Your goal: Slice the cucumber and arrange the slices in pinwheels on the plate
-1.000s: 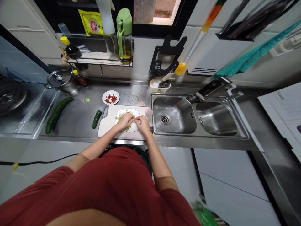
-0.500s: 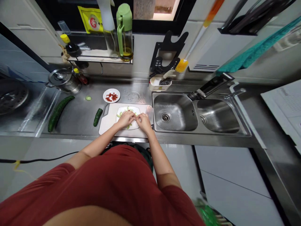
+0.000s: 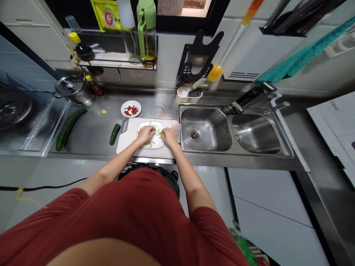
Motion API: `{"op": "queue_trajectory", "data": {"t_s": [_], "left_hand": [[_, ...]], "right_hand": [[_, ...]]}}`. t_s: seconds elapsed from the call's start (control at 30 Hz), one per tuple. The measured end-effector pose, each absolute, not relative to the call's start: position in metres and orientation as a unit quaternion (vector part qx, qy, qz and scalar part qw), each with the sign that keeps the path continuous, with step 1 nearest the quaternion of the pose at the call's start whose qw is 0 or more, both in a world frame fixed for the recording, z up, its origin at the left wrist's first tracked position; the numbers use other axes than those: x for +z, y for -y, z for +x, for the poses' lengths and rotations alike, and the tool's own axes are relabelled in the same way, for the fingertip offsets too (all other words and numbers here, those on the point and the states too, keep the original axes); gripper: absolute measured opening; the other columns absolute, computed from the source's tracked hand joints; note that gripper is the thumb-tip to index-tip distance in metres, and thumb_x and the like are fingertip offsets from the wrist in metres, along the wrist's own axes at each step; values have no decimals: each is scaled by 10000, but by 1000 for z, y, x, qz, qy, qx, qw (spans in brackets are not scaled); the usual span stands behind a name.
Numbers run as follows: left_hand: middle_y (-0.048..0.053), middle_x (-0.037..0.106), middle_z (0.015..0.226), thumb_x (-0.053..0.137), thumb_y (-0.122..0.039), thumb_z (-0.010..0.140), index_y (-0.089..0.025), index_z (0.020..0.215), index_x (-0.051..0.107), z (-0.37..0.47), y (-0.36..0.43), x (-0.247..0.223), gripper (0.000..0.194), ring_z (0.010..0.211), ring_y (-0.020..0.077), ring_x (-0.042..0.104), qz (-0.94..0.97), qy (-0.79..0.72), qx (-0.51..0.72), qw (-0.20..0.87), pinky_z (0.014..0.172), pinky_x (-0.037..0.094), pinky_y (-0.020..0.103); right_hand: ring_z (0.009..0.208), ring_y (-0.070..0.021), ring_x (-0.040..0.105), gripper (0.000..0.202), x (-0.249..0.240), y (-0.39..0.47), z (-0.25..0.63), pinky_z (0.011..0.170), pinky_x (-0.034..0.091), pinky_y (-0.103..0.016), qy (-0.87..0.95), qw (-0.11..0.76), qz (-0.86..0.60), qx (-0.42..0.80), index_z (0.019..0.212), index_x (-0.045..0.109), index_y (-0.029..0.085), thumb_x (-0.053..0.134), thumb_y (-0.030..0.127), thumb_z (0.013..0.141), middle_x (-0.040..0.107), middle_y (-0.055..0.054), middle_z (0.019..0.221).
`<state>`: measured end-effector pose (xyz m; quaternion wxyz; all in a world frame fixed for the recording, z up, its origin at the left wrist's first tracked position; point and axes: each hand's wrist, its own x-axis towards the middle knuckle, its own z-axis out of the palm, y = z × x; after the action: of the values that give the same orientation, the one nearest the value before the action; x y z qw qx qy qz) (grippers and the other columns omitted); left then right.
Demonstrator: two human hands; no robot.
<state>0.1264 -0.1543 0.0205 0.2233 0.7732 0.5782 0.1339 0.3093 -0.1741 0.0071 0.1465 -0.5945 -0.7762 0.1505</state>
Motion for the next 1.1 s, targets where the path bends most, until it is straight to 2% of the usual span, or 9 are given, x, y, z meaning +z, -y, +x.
{"op": "queue_trajectory", "data": {"t_s": [0.63, 0.9, 1.1], "left_hand": [[79, 684, 1026, 533, -248, 868, -236, 965, 684, 150, 140, 11, 180, 1018, 244, 590, 772, -593, 88, 213, 896, 399, 373], [91, 677, 1015, 542, -284, 872, -218, 943, 682, 153, 139, 3, 171, 1001, 244, 586, 781, -586, 79, 200, 886, 401, 374], [90, 674, 1004, 533, -280, 879, -207, 923, 685, 154, 138, 2, 174, 982, 227, 586, 779, -588, 79, 204, 892, 393, 361]], "right_hand": [[1000, -278, 465, 267, 6, 161, 299, 824, 341, -375, 821, 36, -562, 99, 1041, 686, 166, 445, 239, 949, 621, -149, 1018], [998, -282, 461, 275, 5, 160, 300, 815, 340, -377, 824, 27, -557, 100, 1076, 687, 172, 450, 231, 947, 620, -155, 1017], [997, -277, 464, 247, 4, 159, 300, 810, 346, -368, 818, 33, -566, 100, 1034, 689, 181, 469, 231, 933, 622, -144, 1019]]}}
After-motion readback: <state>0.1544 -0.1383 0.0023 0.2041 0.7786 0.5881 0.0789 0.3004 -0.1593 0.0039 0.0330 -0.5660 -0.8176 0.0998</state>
